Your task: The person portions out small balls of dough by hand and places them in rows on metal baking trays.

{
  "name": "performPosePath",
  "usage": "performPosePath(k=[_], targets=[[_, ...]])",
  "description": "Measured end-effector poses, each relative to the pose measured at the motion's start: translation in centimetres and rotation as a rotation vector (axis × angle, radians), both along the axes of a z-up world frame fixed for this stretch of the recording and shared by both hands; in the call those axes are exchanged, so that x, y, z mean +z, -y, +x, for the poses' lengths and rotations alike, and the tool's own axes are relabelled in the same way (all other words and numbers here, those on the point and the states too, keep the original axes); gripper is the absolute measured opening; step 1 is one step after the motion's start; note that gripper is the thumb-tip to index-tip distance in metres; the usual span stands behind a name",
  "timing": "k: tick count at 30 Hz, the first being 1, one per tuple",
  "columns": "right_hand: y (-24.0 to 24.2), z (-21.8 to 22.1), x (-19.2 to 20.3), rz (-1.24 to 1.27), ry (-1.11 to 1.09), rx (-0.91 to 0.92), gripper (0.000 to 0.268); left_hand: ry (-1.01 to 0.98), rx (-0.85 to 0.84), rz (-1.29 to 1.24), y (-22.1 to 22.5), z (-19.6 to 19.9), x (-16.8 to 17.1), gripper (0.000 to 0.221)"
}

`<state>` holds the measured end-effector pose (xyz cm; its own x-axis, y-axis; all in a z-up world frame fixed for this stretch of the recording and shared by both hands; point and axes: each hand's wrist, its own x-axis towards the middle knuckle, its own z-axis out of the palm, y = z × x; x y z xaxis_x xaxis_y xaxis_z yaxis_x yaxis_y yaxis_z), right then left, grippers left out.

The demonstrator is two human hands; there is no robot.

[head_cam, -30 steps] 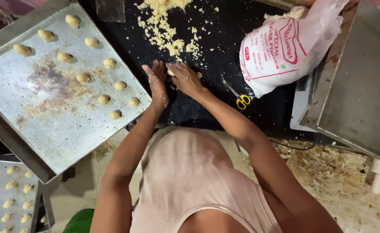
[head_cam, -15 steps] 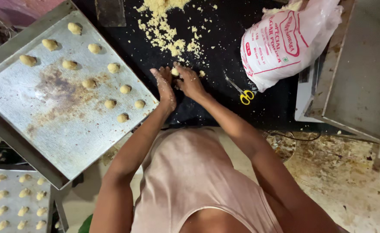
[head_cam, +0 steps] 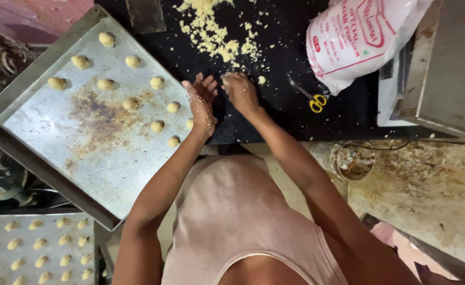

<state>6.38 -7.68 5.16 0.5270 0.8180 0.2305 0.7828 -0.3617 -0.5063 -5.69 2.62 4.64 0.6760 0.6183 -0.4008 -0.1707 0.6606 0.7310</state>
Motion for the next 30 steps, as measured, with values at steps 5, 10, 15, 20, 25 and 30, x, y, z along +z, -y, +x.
performPosePath(k=[5, 10, 15, 20, 25, 30], targets=[[-0.3, 0.0, 0.4, -0.065, 0.166, 0.015, 0.035, 0.032, 0.041, 0.184, -2.4, -3.5, 2.8, 0.091], [-3.2, -0.6, 2.7, -0.052, -0.098, -0.045, 0.018, -0.034, 0.083, 0.43, -6.5, -9.7, 4.8, 0.077], [-9.9, -5.1, 4.7, 0.148, -0.147, 0.27, 0.017, -0.214, 0.359, 0.636, -13.3, -17.2, 3.2, 0.041], [-23.7, -14.9, 1.4, 0.02, -0.409, 0.51, 0.026, -0.292, 0.555, 0.62, -20.1, -23.2, -0.2, 0.045], [-32.6, -21.8, -1.7, 0.061, -0.087, 0.585, 0.045, -0.445, 0.503, 0.816, -23.4, -25.8, -2.3, 0.046], [-29.8, -19.0, 0.9, 0.088, -0.291, 0.505, 0.046, -0.45, 0.296, 0.94, -24.2, -25.0, -3.3, 0.061]])
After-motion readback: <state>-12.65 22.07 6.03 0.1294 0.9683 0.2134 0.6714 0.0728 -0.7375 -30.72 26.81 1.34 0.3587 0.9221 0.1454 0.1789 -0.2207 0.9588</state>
